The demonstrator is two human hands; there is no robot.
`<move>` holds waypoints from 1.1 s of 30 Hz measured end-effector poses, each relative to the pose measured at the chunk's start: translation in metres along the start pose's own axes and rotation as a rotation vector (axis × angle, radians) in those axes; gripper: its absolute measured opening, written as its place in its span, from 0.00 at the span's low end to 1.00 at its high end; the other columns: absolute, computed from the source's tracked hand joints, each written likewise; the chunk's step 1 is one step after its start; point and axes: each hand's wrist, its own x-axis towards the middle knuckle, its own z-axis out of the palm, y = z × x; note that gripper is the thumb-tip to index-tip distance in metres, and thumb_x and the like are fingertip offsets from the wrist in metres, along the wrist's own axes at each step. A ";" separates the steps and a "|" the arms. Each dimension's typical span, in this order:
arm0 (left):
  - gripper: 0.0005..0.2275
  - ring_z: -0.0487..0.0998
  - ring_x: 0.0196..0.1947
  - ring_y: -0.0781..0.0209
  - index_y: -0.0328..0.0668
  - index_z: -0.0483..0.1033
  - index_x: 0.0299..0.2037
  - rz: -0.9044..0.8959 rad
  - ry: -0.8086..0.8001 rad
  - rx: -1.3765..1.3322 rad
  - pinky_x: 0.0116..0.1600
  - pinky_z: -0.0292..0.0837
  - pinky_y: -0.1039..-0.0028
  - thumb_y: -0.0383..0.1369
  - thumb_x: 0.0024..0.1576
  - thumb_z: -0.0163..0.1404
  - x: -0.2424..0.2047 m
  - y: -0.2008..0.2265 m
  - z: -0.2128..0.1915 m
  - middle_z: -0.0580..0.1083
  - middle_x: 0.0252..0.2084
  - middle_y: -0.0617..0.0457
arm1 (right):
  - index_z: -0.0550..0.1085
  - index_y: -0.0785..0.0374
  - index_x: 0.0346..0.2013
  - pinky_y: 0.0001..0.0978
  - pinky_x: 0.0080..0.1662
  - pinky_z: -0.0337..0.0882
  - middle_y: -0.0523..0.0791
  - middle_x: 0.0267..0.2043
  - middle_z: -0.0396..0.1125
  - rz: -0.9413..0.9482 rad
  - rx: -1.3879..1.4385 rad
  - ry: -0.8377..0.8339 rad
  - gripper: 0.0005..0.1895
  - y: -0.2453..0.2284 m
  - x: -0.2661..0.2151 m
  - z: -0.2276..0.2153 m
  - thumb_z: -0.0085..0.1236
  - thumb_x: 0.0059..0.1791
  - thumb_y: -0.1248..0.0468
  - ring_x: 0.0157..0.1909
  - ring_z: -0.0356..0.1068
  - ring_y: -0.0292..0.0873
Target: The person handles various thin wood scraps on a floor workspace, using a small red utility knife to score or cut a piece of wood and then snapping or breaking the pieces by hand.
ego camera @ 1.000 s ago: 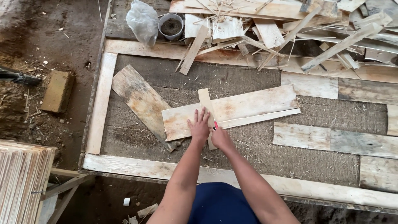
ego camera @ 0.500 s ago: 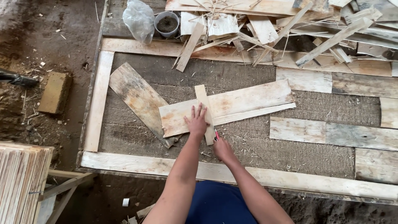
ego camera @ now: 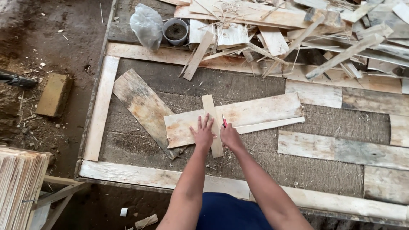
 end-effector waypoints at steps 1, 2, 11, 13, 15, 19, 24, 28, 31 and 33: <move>0.38 0.26 0.80 0.55 0.70 0.43 0.76 -0.005 0.004 -0.005 0.72 0.37 0.26 0.45 0.59 0.55 0.000 0.000 -0.001 0.30 0.80 0.72 | 0.64 0.71 0.52 0.61 0.54 0.71 0.68 0.47 0.70 -0.007 -0.005 -0.001 0.27 0.004 0.017 0.004 0.31 0.56 0.48 0.55 0.71 0.71; 0.38 0.26 0.80 0.55 0.70 0.44 0.76 -0.005 -0.002 -0.001 0.72 0.38 0.27 0.45 0.59 0.54 -0.001 0.001 -0.001 0.30 0.80 0.72 | 0.64 0.71 0.53 0.61 0.54 0.72 0.67 0.49 0.70 -0.012 -0.019 -0.011 0.28 0.007 0.034 0.008 0.30 0.56 0.48 0.55 0.71 0.70; 0.38 0.27 0.80 0.55 0.73 0.43 0.76 0.004 0.019 -0.003 0.72 0.39 0.27 0.46 0.59 0.54 0.009 -0.004 0.009 0.30 0.80 0.73 | 0.63 0.73 0.55 0.60 0.52 0.74 0.66 0.50 0.70 -0.029 -0.083 -0.050 0.28 -0.031 0.061 -0.002 0.31 0.57 0.50 0.53 0.73 0.70; 0.38 0.28 0.80 0.55 0.73 0.43 0.76 0.004 0.025 -0.016 0.72 0.39 0.28 0.45 0.59 0.54 0.011 -0.004 0.011 0.31 0.80 0.73 | 0.64 0.73 0.55 0.60 0.51 0.74 0.66 0.49 0.70 -0.025 -0.081 -0.054 0.28 -0.036 0.058 -0.002 0.31 0.57 0.50 0.52 0.73 0.70; 0.39 0.29 0.80 0.54 0.73 0.42 0.76 0.022 0.045 0.000 0.72 0.40 0.26 0.45 0.58 0.55 0.016 -0.007 0.018 0.31 0.80 0.72 | 0.64 0.73 0.55 0.60 0.50 0.75 0.65 0.49 0.70 0.001 -0.093 -0.073 0.27 -0.039 0.056 -0.001 0.32 0.56 0.50 0.51 0.74 0.69; 0.38 0.28 0.80 0.56 0.74 0.43 0.75 0.012 0.039 0.004 0.72 0.41 0.27 0.45 0.58 0.55 0.015 -0.006 0.021 0.30 0.80 0.74 | 0.62 0.74 0.58 0.60 0.56 0.71 0.66 0.54 0.68 0.039 -0.062 -0.113 0.27 -0.058 0.036 -0.014 0.31 0.56 0.52 0.58 0.70 0.71; 0.38 0.27 0.80 0.57 0.75 0.42 0.75 0.006 0.034 0.013 0.72 0.40 0.27 0.46 0.58 0.55 0.016 -0.007 0.021 0.28 0.80 0.75 | 0.61 0.72 0.59 0.59 0.59 0.69 0.65 0.57 0.67 0.061 -0.075 -0.129 0.27 -0.054 0.043 -0.007 0.33 0.56 0.53 0.61 0.68 0.70; 0.39 0.26 0.80 0.57 0.75 0.41 0.76 0.005 0.024 0.034 0.72 0.39 0.27 0.48 0.59 0.55 0.019 -0.010 0.025 0.27 0.79 0.74 | 0.61 0.71 0.59 0.58 0.60 0.69 0.64 0.58 0.67 0.105 -0.060 -0.137 0.28 -0.047 0.043 0.000 0.34 0.54 0.50 0.62 0.68 0.68; 0.33 0.27 0.80 0.58 0.75 0.44 0.75 0.018 0.035 -0.003 0.72 0.41 0.27 0.39 0.63 0.50 0.018 -0.009 0.025 0.29 0.80 0.75 | 0.60 0.71 0.60 0.59 0.61 0.68 0.64 0.59 0.66 0.117 -0.064 -0.139 0.28 -0.049 0.018 -0.006 0.30 0.56 0.51 0.64 0.66 0.69; 0.30 0.28 0.80 0.58 0.74 0.46 0.75 0.015 0.040 -0.019 0.72 0.40 0.27 0.38 0.65 0.47 0.015 -0.009 0.025 0.30 0.80 0.74 | 0.60 0.73 0.60 0.59 0.62 0.67 0.65 0.61 0.65 0.122 -0.057 -0.174 0.27 -0.061 -0.012 -0.018 0.30 0.57 0.53 0.65 0.65 0.69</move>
